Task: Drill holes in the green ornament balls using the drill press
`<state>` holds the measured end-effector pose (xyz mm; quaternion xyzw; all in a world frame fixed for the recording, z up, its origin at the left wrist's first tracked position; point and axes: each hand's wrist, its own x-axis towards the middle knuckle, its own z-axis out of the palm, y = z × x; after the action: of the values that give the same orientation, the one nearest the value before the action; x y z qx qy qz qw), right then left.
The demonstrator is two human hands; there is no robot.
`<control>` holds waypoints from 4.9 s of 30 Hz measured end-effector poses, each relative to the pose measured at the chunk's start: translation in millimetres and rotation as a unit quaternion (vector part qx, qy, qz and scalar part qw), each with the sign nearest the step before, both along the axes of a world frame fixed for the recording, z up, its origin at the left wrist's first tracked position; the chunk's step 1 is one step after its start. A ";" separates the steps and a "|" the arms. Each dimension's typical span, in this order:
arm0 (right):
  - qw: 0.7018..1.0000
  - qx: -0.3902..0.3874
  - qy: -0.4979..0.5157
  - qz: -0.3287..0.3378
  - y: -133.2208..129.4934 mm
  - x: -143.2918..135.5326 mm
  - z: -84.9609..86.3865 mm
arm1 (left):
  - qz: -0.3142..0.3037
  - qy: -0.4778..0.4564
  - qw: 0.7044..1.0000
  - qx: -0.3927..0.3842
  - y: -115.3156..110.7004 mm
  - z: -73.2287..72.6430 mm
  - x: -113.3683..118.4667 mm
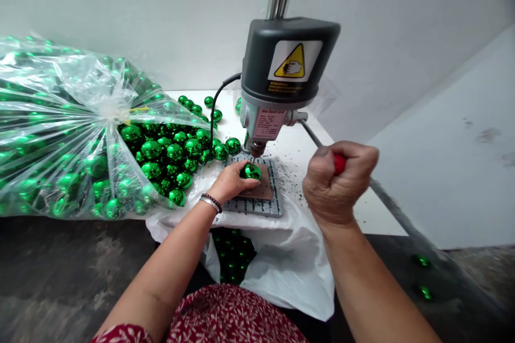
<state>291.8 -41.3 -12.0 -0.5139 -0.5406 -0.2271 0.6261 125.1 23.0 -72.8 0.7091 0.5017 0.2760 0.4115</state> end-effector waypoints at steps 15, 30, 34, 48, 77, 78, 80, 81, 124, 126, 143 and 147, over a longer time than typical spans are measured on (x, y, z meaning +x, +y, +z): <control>0.985 -0.163 0.054 0.003 40.8 11.0 119.0 | -0.001 0.011 0.999 0.039 -17.9 2.3 -5.0; 0.984 -0.153 0.092 0.008 45.0 7.2 119.8 | 0.058 0.092 0.989 0.105 -21.1 18.3 -60.4; 0.975 -0.183 0.121 -0.024 41.7 1.3 124.1 | 0.066 0.237 0.954 0.173 10.2 25.0 -48.3; 0.988 -0.129 0.077 0.026 43.3 6.8 114.2 | 0.107 0.291 0.950 0.042 40.4 29.9 -14.0; 0.956 -0.271 0.111 0.012 66.3 4.2 149.4 | 0.000 0.021 1.000 0.009 -0.1 1.7 -26.2; 0.957 -0.269 0.111 0.014 66.7 4.5 149.3 | 0.005 0.020 1.000 -0.003 0.9 1.5 -26.0; 0.957 -0.267 0.111 0.017 65.3 4.7 148.3 | 0.010 0.020 0.999 -0.027 2.0 2.1 -25.2; 0.957 -0.267 0.112 0.019 64.1 4.6 147.8 | 0.009 0.019 0.999 -0.033 2.3 2.5 -24.8; 0.963 -0.257 0.078 0.031 66.1 6.8 145.7 | 0.008 0.022 0.999 -0.025 25.0 2.1 -24.9; 0.964 -0.253 0.079 0.031 66.1 6.2 145.7 | 0.012 0.024 0.999 -0.024 25.6 1.5 -24.9; 0.963 -0.252 0.089 0.033 61.5 3.4 146.3 | -0.018 0.123 0.991 0.041 9.9 15.7 -9.4; 0.963 -0.253 0.085 0.037 61.6 3.3 145.0 | -0.006 0.102 0.995 0.012 10.1 10.1 -8.4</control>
<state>295.1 20.3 133.0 -0.6523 -0.5442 -0.0151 0.5274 116.7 33.1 -62.7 0.7416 0.5332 0.2061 0.3512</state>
